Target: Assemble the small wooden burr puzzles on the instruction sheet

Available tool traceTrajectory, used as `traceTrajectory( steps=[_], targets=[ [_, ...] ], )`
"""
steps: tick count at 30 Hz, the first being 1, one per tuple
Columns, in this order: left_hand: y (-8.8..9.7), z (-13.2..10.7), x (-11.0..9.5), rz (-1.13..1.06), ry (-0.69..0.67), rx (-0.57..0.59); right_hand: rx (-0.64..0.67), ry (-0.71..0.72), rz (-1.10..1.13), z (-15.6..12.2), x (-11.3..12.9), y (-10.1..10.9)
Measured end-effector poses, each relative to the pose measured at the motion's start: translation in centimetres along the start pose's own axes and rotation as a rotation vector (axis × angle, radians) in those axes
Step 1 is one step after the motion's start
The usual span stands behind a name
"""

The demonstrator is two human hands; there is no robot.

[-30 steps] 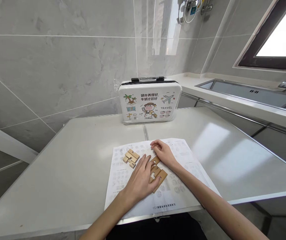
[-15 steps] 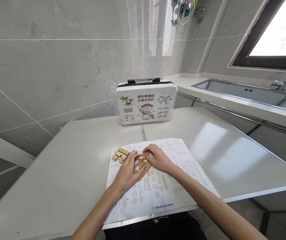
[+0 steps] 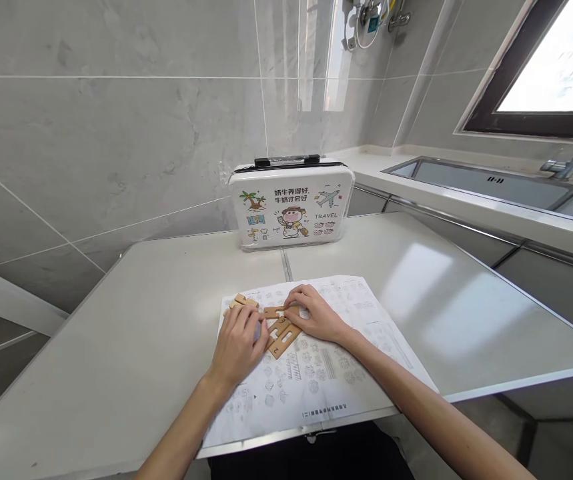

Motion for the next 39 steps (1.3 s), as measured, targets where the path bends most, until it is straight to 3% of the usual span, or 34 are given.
traceTrajectory(
  steps=[8,29,34,39],
  targets=[
    [0.7,0.0,1.1,-0.008,-0.035,0.036,0.173,0.143,0.073,-0.3,0.7,0.1],
    [0.6,-0.4,0.5,-0.076,-0.103,0.086,0.209,0.167,0.027,-0.5,0.4,0.5],
    [0.8,-0.1,0.2,-0.32,0.112,0.059,0.146,0.105,0.103,0.0,0.7,0.7],
    [0.0,0.5,-1.0,-0.798,0.392,0.346,-0.038,-0.178,0.314,0.7,0.8,0.8]
  ],
)
Point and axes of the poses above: each hand's wrist, its own z-axis towards the middle knuckle, its own y-axis out of the back of the hand, x = y × z, the point moved 1 cm from there along z, towards the middle knuckle, and after that the axes turned 12 degrees about y, right-handed, at the moved point
